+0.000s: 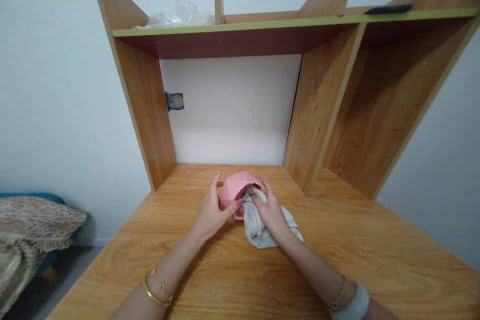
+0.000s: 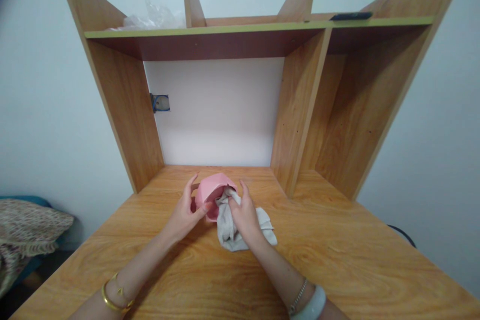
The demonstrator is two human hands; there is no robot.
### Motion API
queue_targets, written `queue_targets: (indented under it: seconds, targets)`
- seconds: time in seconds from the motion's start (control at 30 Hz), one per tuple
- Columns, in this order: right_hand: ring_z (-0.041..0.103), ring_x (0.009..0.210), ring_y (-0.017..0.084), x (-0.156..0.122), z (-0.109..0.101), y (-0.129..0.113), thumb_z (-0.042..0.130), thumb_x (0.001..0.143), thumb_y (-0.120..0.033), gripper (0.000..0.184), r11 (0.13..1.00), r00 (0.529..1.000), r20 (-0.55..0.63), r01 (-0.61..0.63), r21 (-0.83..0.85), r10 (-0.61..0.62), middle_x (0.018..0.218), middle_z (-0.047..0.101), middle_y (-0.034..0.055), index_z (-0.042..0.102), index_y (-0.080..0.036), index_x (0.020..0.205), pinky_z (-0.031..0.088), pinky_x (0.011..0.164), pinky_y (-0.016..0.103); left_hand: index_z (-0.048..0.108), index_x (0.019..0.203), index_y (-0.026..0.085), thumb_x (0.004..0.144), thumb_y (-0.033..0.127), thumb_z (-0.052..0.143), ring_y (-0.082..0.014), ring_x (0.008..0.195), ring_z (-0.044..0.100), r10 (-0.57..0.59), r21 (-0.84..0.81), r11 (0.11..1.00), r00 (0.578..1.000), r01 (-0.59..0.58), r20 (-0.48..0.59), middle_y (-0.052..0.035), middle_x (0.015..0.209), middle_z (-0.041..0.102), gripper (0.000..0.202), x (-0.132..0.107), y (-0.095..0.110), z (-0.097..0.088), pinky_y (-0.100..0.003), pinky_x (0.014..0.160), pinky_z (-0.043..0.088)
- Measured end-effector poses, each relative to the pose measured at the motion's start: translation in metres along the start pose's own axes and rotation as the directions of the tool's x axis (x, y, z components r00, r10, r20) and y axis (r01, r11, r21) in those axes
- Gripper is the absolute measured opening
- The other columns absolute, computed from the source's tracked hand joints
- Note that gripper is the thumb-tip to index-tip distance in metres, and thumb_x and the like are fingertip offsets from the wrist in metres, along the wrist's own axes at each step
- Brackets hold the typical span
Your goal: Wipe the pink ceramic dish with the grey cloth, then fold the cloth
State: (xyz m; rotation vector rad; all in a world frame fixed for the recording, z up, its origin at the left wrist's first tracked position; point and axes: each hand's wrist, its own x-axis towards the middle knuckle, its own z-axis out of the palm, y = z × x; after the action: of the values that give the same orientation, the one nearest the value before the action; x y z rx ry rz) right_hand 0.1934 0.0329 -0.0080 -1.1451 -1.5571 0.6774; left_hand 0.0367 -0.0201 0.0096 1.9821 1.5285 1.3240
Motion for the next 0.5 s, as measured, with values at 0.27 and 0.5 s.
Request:
queue_targets:
  seconds: [0.27,0.5]
  targets:
    - [0.059,0.086,0.021,-0.002,0.006,0.003,0.046,0.069,-0.027,0.042,0.922,0.976,0.178,-0.184,0.34,0.129,0.099,0.062,0.0087,0.045,-0.013,0.109,0.048,0.07,0.031,0.003,0.135,0.017,0.072,0.038,0.06,-0.021,0.116,0.041,0.099,-0.103,0.99,0.993,-0.092,0.065,-0.0133,0.131,0.037,0.088,-0.006,0.006,0.011,-0.035,0.095,0.034]
    - [0.06,0.079,0.02,0.001,0.007,0.0,0.056,0.06,-0.025,0.041,0.946,0.96,0.256,-0.18,0.271,0.109,0.091,0.064,0.0071,0.051,-0.014,0.1,0.047,0.068,0.031,0.014,0.134,0.018,0.069,0.036,0.058,-0.0223,0.103,0.052,0.054,0.084,0.995,0.998,-0.056,0.025,-0.0099,0.121,0.049,0.081,-0.005,0.009,0.0,-0.033,0.086,0.041]
